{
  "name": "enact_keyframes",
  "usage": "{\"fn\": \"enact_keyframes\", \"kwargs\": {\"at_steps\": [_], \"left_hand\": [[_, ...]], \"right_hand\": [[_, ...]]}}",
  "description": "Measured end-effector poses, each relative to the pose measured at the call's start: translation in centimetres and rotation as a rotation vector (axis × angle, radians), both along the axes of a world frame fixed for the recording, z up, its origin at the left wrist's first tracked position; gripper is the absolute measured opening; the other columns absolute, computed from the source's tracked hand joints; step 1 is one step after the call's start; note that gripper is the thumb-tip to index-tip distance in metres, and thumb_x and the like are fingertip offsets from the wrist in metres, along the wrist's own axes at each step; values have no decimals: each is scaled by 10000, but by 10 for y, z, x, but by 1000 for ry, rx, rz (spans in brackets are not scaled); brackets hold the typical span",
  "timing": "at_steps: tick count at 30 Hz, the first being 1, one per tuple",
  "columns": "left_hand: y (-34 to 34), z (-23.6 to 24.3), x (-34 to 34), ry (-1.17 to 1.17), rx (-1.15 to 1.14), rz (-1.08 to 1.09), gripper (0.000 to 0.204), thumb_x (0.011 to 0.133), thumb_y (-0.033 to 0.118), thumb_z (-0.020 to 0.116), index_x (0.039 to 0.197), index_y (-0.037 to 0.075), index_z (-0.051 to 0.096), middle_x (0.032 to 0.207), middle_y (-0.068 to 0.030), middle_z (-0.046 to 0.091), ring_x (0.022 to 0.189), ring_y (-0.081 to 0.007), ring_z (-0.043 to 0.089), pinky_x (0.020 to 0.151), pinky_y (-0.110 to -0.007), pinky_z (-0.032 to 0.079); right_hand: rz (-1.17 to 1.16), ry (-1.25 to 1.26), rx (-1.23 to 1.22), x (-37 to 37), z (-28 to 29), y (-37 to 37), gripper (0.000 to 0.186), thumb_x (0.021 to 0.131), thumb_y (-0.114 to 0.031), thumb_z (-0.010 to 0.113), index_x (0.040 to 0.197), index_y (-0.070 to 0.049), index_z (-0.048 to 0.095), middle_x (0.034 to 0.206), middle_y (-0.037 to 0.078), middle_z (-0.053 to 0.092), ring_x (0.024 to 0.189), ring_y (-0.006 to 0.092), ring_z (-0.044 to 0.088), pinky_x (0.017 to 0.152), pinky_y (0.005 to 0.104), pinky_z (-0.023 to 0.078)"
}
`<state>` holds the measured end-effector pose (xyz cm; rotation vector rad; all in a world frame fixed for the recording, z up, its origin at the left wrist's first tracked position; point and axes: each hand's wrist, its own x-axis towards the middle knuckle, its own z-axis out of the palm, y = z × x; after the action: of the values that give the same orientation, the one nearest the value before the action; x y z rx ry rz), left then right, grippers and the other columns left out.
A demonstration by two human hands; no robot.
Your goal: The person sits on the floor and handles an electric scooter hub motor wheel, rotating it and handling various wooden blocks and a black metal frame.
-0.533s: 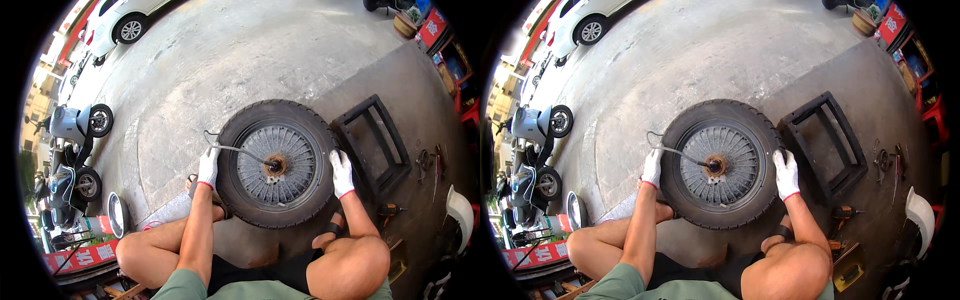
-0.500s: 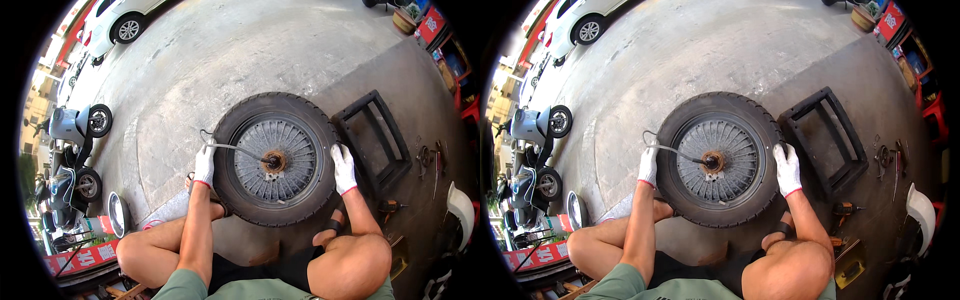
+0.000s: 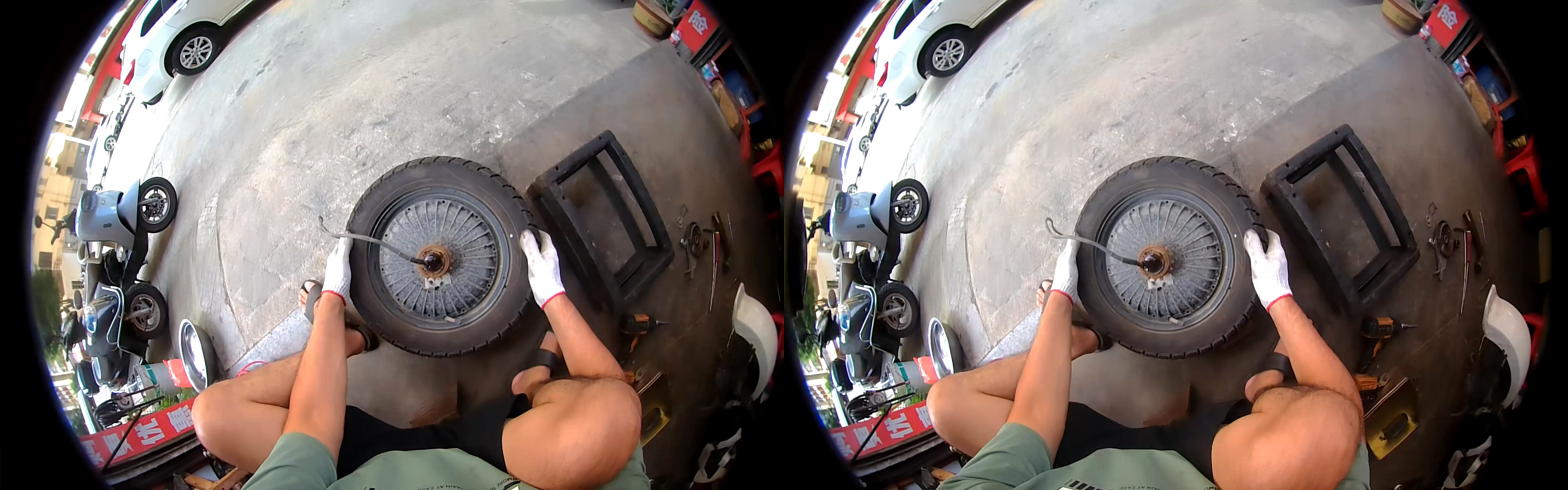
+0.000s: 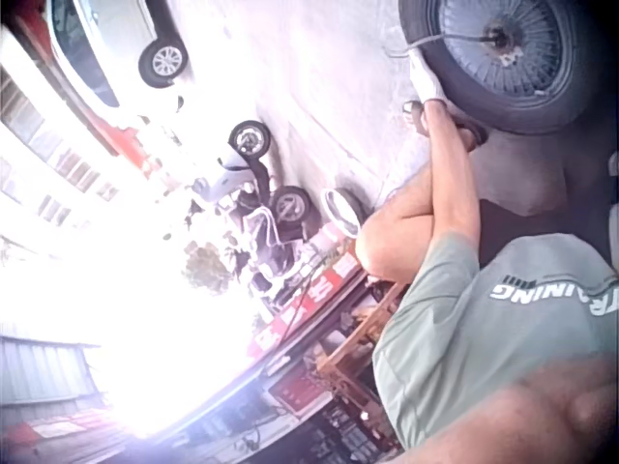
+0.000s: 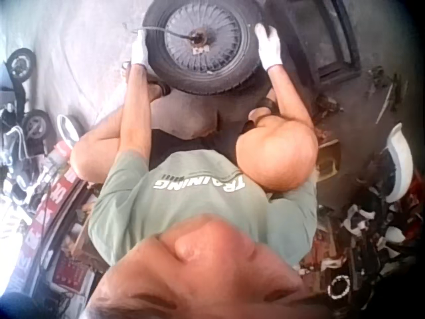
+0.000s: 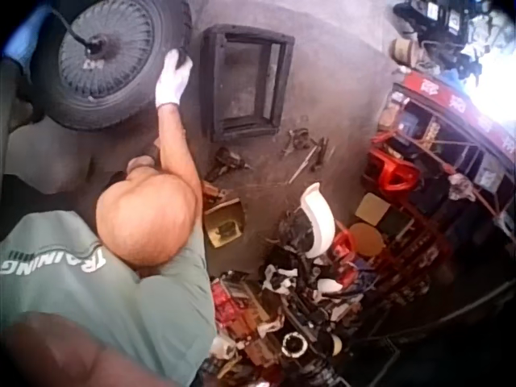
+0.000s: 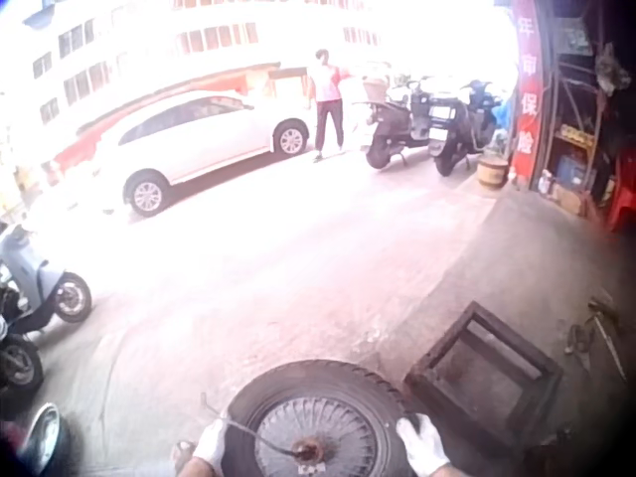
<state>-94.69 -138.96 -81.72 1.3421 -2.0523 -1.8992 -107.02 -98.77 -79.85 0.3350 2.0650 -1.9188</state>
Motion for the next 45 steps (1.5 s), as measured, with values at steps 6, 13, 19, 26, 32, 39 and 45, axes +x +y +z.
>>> {"fn": "enact_keyframes", "kwargs": {"at_steps": [6,13,19,26,32,39,45], "left_hand": [[24,27,-11,-6,-34,66,634,990,467,565,1371,-40,564,1305,-151,638,1165,-214,590,1017,-306,424],[42,162,-18,137,126,199,579,993,486,556,1261,-22,634,1152,-128,689,959,-193,679,842,-320,555],[27,84,-22,33,-2,64,696,990,542,525,1383,-33,553,1345,-169,607,1197,-226,591,1033,-332,450],[21,23,-12,-28,156,-6,722,1004,569,485,1396,-35,536,1353,-128,611,1194,-216,593,1043,-310,440],[8,24,-10,-10,44,32,713,998,562,505,1414,-16,519,1356,-117,607,1191,-216,592,1035,-331,451],[44,146,-16,115,106,163,584,1021,472,505,1287,-38,608,1171,-140,681,958,-195,676,822,-326,556],[36,137,-18,81,177,152,626,1031,474,477,1378,-43,540,1251,-163,649,1114,-222,637,952,-337,520]], "right_hand": [[-74,-78,-63,-2,16,11,443,992,-262,644,1288,52,543,1106,70,643,979,122,593,901,271,480],[78,123,-212,-17,120,11,367,1016,-265,608,1227,32,563,1049,41,608,959,101,546,893,257,458],[15,12,-115,-15,50,16,433,1005,-301,621,1256,47,557,1124,81,638,1036,129,582,934,283,461],[-38,-73,-50,-3,0,5,523,970,-327,664,1285,71,536,1163,116,649,1046,175,605,963,302,463],[-26,-81,-124,-9,3,4,430,975,-243,663,1279,45,565,1122,89,660,1005,135,612,933,284,480],[95,119,-124,-21,114,16,384,1027,-265,582,1235,57,568,1052,50,633,955,104,567,898,261,463],[56,92,-82,-20,120,16,421,1015,-316,597,1241,39,573,1085,64,633,1000,116,560,925,276,456]]}}
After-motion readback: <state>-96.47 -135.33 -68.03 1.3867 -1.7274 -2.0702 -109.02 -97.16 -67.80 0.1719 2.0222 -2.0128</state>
